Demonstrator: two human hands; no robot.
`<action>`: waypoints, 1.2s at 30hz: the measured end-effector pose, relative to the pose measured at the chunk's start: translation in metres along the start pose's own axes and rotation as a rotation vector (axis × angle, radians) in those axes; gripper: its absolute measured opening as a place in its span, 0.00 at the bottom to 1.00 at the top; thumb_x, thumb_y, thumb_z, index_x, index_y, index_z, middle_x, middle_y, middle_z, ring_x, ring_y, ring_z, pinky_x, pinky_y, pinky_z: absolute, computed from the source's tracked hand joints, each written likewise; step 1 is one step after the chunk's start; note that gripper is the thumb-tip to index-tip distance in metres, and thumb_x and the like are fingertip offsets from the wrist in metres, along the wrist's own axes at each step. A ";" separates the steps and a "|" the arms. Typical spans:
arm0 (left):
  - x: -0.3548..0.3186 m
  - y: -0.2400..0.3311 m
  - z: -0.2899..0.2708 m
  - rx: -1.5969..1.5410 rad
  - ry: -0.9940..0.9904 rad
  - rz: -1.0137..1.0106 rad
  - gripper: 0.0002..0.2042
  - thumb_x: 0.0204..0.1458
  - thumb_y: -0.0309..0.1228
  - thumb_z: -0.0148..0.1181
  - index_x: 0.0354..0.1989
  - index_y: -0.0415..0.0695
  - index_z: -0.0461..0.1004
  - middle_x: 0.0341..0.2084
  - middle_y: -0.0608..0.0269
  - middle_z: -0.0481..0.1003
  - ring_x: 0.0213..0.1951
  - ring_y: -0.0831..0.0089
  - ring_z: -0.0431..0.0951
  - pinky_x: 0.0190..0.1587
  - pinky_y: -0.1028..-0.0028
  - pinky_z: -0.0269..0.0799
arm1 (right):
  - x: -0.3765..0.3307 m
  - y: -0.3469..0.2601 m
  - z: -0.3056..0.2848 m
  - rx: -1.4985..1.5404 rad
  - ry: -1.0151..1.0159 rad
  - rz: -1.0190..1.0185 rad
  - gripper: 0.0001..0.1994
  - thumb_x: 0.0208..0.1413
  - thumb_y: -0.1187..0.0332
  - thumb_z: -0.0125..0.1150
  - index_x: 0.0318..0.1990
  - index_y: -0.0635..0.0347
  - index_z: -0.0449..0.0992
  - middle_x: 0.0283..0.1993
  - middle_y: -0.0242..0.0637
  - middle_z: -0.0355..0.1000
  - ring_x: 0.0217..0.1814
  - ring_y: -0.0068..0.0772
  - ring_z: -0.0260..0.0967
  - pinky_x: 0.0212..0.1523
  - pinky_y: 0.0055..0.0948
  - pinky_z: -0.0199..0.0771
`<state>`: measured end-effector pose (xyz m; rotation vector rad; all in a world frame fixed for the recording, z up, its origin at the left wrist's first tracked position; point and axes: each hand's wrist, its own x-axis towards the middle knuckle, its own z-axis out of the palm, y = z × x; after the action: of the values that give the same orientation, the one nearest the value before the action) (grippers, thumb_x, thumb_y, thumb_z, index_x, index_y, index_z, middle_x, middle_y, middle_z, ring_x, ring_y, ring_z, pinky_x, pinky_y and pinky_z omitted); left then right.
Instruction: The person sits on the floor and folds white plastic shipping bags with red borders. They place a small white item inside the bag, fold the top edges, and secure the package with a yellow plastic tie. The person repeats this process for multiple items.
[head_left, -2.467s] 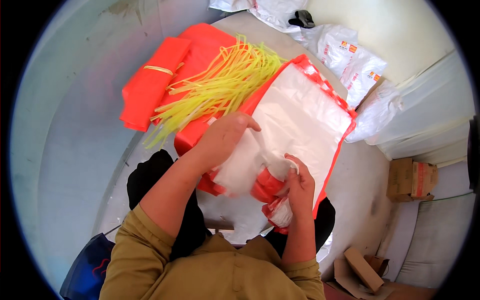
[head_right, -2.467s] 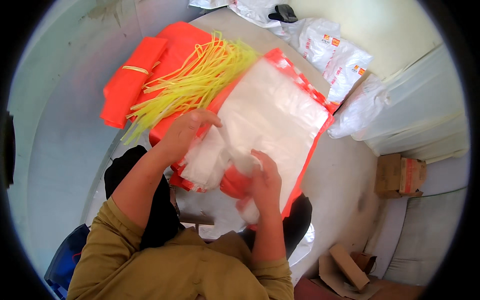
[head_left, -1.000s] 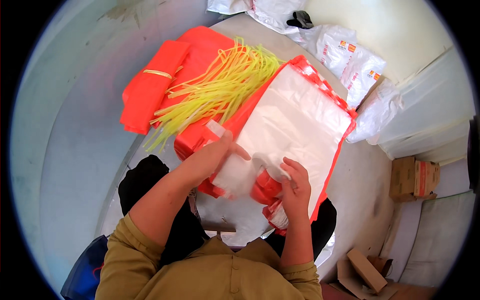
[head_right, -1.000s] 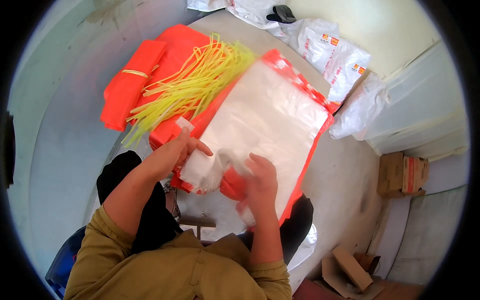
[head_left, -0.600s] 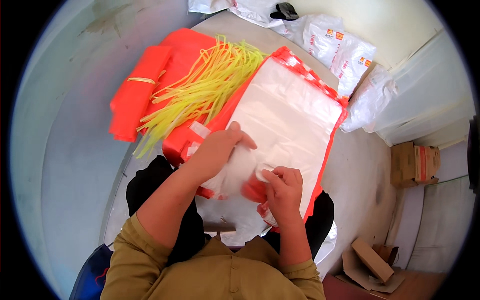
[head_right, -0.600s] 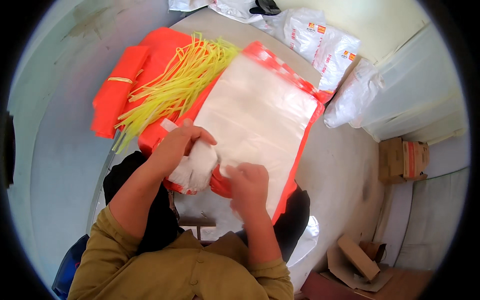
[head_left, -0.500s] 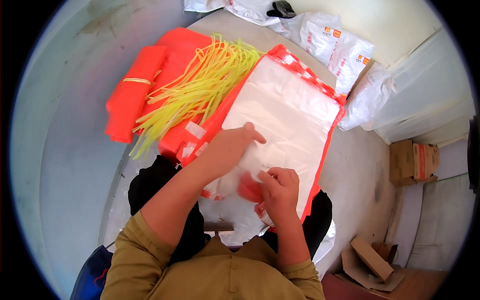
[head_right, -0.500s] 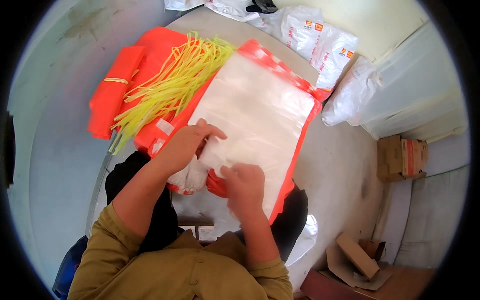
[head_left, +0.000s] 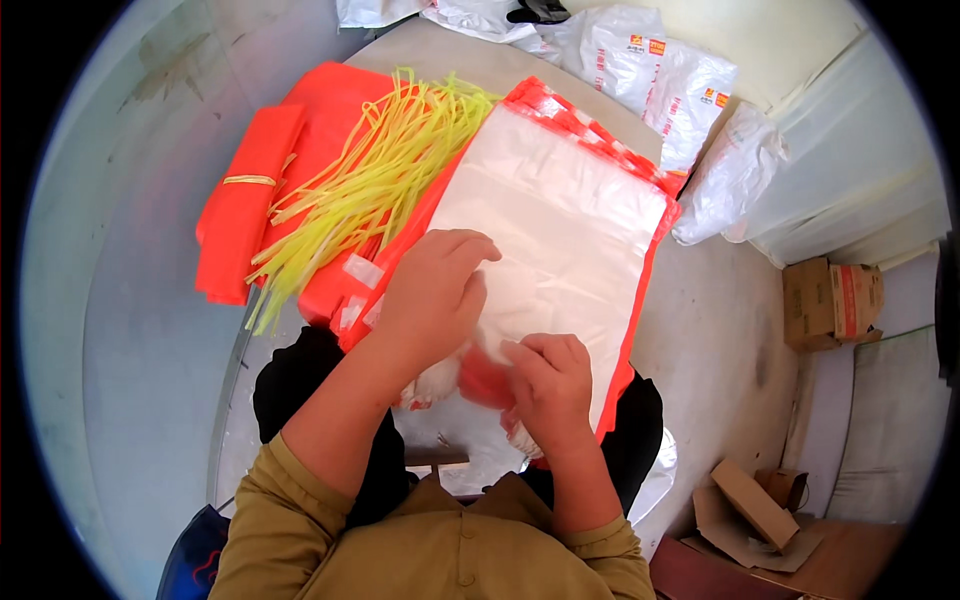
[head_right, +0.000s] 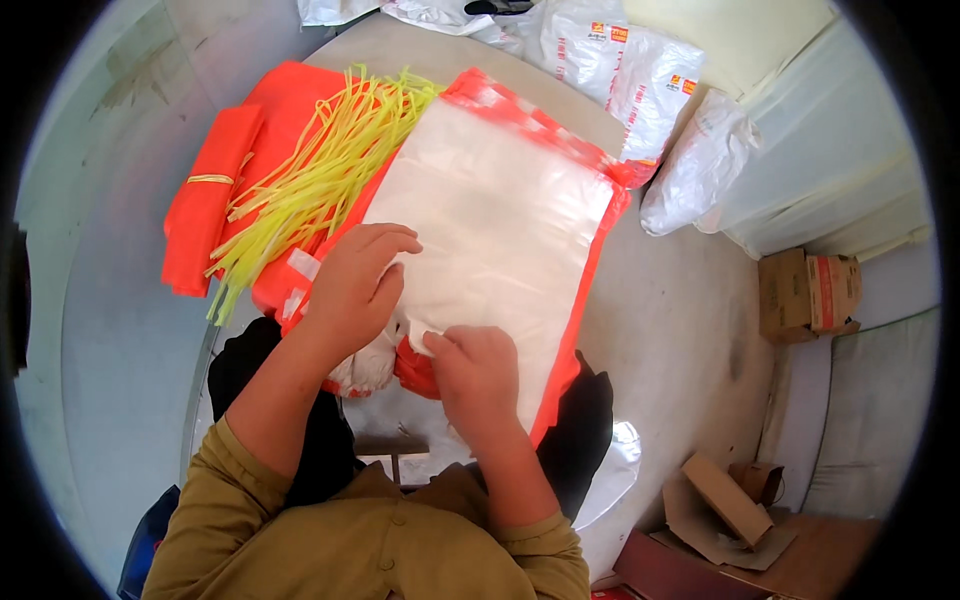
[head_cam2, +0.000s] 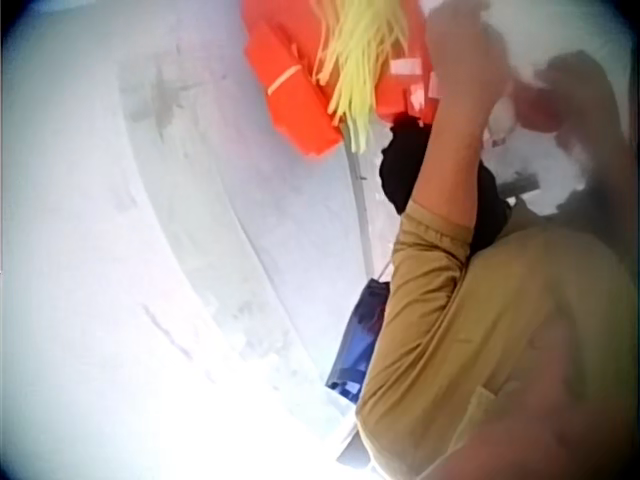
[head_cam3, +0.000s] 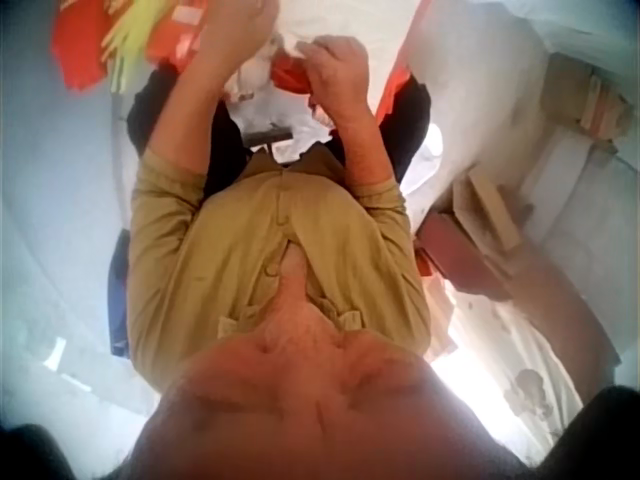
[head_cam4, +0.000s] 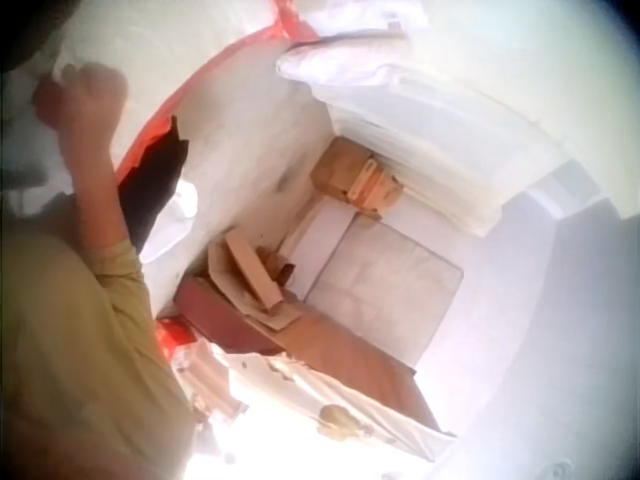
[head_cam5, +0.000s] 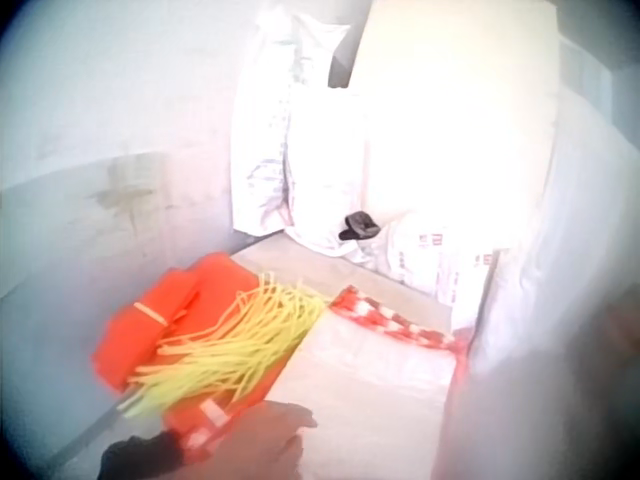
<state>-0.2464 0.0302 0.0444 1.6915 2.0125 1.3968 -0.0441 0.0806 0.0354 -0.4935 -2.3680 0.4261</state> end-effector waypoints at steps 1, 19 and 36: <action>-0.001 -0.002 0.002 0.034 -0.027 -0.040 0.12 0.55 0.21 0.54 0.46 0.41 0.78 0.44 0.50 0.80 0.50 0.51 0.77 0.54 0.59 0.73 | 0.002 0.001 -0.001 0.008 -0.012 0.000 0.13 0.47 0.79 0.65 0.42 0.59 0.80 0.39 0.38 0.75 0.38 0.48 0.71 0.38 0.44 0.69; -0.010 -0.006 0.007 0.089 -0.345 0.180 0.08 0.51 0.24 0.64 0.40 0.42 0.81 0.54 0.58 0.80 0.67 0.49 0.69 0.69 0.43 0.61 | 0.020 0.016 -0.001 0.103 -0.177 0.288 0.11 0.57 0.75 0.63 0.47 0.59 0.79 0.51 0.43 0.77 0.50 0.49 0.74 0.54 0.42 0.75; -0.005 -0.005 0.014 -0.116 -0.333 -0.026 0.06 0.64 0.29 0.57 0.40 0.39 0.76 0.43 0.50 0.79 0.69 0.44 0.68 0.73 0.45 0.55 | -0.071 0.073 -0.046 0.415 0.186 0.723 0.20 0.67 0.71 0.54 0.65 0.61 0.70 0.69 0.42 0.66 0.64 0.35 0.69 0.67 0.35 0.67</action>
<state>-0.2389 0.0340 0.0314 1.7091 1.7321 1.1122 0.0541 0.1201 -0.0014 -1.1236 -1.7892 1.1099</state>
